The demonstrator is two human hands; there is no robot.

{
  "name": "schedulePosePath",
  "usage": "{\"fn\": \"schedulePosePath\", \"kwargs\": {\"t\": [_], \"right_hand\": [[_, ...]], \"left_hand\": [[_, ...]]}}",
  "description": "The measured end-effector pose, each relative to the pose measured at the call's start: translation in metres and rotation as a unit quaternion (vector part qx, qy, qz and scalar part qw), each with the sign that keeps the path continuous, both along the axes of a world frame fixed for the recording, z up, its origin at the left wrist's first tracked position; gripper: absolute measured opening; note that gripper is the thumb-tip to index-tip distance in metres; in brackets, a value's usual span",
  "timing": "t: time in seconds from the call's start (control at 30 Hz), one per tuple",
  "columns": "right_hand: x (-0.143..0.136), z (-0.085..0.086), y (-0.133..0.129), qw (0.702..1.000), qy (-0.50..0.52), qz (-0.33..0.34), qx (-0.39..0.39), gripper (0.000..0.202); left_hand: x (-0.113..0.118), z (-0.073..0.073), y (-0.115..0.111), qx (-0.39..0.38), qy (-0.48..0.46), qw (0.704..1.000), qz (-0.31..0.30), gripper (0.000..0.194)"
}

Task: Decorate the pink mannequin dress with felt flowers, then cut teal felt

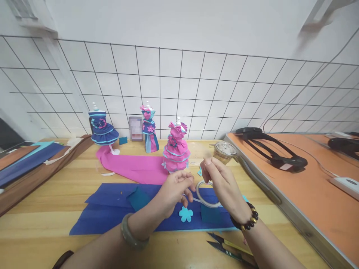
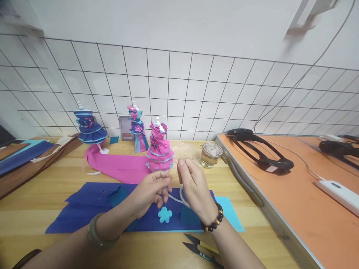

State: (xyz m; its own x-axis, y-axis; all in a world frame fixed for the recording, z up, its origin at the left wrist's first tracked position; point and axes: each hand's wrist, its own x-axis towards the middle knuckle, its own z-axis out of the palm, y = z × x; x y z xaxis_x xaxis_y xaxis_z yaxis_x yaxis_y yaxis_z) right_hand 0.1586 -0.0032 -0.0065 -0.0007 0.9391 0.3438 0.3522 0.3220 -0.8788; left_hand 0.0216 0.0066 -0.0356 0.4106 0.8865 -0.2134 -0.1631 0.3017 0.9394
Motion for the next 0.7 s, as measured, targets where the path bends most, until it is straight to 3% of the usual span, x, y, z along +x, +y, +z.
{"fn": "schedulePosePath", "kwargs": {"t": [0.13,0.27,0.47,0.7], "right_hand": [[-0.002,-0.002,0.004,0.999,-0.011,0.032,-0.011,0.023],[0.000,-0.008,0.011,0.997,-0.055,0.046,0.014,0.018],[0.003,-0.016,0.015,0.986,-0.144,0.068,0.054,0.013],[-0.001,-0.020,0.015,0.983,-0.141,0.108,0.043,0.011]], "left_hand": [[-0.002,-0.007,0.007,-0.048,-0.091,0.986,0.132,0.017],[-0.008,-0.010,0.015,-0.018,-0.169,0.957,0.237,0.017],[-0.015,-0.011,0.025,-0.019,-0.221,0.952,0.209,0.014],[-0.016,-0.010,0.029,-0.034,-0.241,0.955,0.168,0.019]]}}
